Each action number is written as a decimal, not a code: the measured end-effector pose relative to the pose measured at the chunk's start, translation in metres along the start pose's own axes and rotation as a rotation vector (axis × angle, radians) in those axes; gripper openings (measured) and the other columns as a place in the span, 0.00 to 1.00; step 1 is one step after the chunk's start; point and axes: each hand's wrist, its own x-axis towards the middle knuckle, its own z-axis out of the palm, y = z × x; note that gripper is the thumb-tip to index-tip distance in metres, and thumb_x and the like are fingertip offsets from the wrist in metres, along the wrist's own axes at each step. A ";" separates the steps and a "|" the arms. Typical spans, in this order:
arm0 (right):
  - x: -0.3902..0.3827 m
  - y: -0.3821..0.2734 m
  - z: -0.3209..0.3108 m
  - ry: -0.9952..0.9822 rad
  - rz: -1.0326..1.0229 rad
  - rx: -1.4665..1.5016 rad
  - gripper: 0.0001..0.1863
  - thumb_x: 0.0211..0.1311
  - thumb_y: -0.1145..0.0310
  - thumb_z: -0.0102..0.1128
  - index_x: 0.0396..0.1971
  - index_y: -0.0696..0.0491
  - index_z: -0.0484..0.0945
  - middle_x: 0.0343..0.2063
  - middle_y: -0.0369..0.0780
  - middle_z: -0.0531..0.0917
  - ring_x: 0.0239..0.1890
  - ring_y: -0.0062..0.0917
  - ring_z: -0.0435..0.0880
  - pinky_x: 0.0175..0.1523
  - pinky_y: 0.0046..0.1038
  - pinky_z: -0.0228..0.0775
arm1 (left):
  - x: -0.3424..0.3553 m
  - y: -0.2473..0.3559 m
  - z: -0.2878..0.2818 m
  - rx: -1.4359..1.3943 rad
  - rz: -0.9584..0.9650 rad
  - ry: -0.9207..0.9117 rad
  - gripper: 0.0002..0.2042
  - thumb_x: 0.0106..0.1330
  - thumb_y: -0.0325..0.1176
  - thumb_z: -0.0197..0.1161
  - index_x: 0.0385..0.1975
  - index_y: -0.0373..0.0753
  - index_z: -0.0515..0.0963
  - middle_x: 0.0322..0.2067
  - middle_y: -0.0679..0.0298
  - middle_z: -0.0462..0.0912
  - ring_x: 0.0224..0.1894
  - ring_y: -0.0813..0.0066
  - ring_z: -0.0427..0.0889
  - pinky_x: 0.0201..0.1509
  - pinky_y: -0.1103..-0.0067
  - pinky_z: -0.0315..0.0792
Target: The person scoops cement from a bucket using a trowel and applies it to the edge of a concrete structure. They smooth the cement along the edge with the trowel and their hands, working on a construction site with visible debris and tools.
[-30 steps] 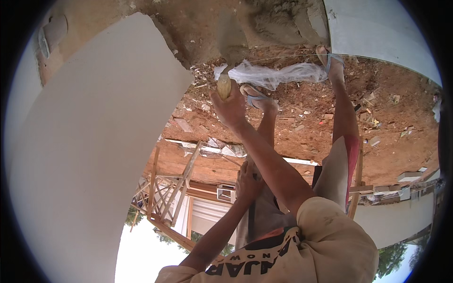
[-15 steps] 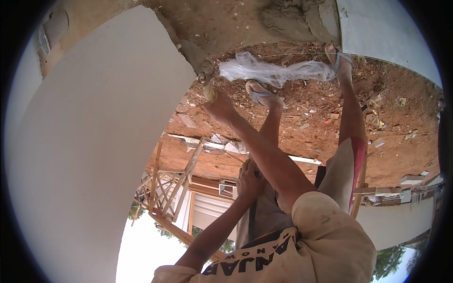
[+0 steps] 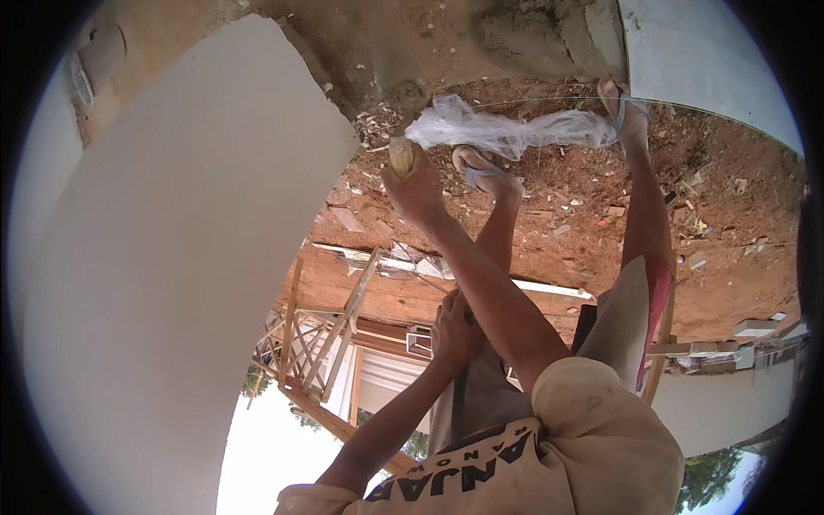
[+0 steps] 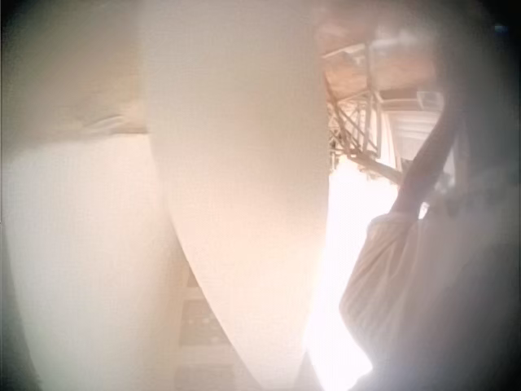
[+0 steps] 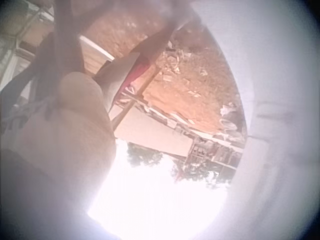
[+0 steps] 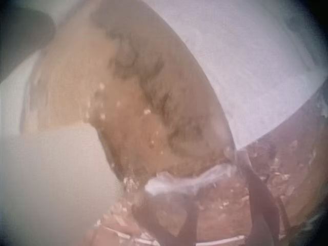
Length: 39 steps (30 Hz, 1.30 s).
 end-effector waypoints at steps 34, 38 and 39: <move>0.017 0.020 0.029 -0.144 0.037 -0.254 0.30 0.55 0.65 0.59 0.56 0.66 0.66 0.43 0.57 0.79 0.46 0.44 0.82 0.52 0.45 0.74 | 0.006 0.000 0.001 0.048 0.046 0.017 0.30 0.57 0.42 0.67 0.59 0.37 0.68 0.60 0.53 0.69 0.61 0.51 0.70 0.61 0.61 0.68; 0.008 -0.006 0.003 0.027 -0.054 -0.082 0.25 0.55 0.65 0.60 0.50 0.63 0.69 0.38 0.56 0.80 0.40 0.45 0.82 0.47 0.46 0.73 | 0.004 0.001 -0.003 0.051 0.027 -0.016 0.29 0.58 0.42 0.66 0.59 0.38 0.68 0.58 0.53 0.70 0.59 0.50 0.71 0.60 0.60 0.69; 0.006 -0.015 -0.001 0.069 -0.010 0.010 0.24 0.55 0.66 0.59 0.50 0.62 0.69 0.35 0.54 0.81 0.35 0.45 0.83 0.43 0.45 0.74 | 0.003 -0.008 0.003 0.058 0.057 0.003 0.29 0.59 0.42 0.66 0.59 0.38 0.68 0.58 0.52 0.70 0.59 0.50 0.71 0.59 0.60 0.69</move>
